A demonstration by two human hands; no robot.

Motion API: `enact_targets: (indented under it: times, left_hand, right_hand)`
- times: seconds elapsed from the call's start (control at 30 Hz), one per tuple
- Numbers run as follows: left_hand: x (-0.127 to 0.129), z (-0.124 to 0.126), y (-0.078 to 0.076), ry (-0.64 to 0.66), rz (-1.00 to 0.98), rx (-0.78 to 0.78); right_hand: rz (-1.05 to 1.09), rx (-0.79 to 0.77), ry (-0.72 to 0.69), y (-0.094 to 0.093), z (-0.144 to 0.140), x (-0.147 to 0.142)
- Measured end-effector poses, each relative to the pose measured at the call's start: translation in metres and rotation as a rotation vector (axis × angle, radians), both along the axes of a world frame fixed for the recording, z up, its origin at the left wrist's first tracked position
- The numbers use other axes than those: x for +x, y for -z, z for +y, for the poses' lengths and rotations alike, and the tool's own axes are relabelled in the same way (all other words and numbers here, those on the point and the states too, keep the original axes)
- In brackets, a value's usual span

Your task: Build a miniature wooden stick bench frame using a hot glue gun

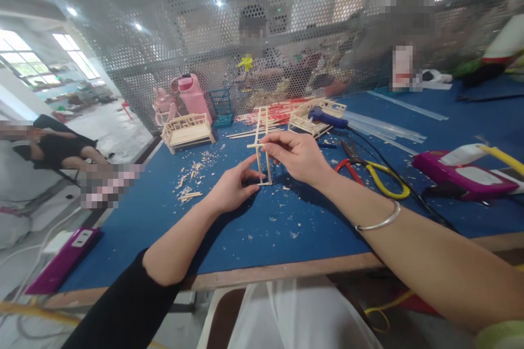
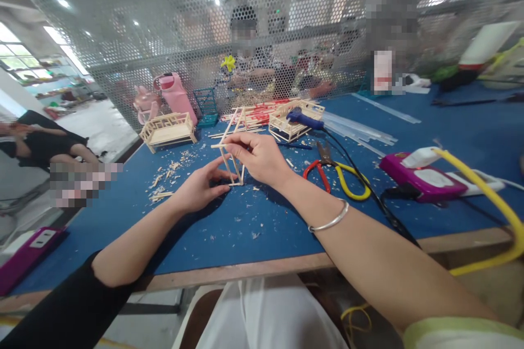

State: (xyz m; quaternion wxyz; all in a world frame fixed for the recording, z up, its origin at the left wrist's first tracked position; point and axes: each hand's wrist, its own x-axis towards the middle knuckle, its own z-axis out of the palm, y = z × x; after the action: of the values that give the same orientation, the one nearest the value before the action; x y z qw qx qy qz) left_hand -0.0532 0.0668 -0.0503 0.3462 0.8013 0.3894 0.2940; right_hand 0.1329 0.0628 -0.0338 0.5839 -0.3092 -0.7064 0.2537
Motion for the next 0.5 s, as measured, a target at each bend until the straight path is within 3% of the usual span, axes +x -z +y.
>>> enact_targets:
  times: [0.17, 0.27, 0.5]
  left_hand:
    - [-0.012, 0.004, -0.012, -0.157, -0.204, -0.05]
    - [-0.015, 0.004, -0.017, -0.267, -0.219, -0.029]
    - [-0.007, -0.001, -0.017, -0.271, -0.227, -0.214]
  right_hand:
    - [0.009, 0.005, 0.0, 0.0, -0.001, -0.001]
    - [0.011, 0.005, -0.004, 0.0, -0.001, -0.002]
    - [-0.008, 0.006, 0.021, 0.0, -0.002, -0.002]
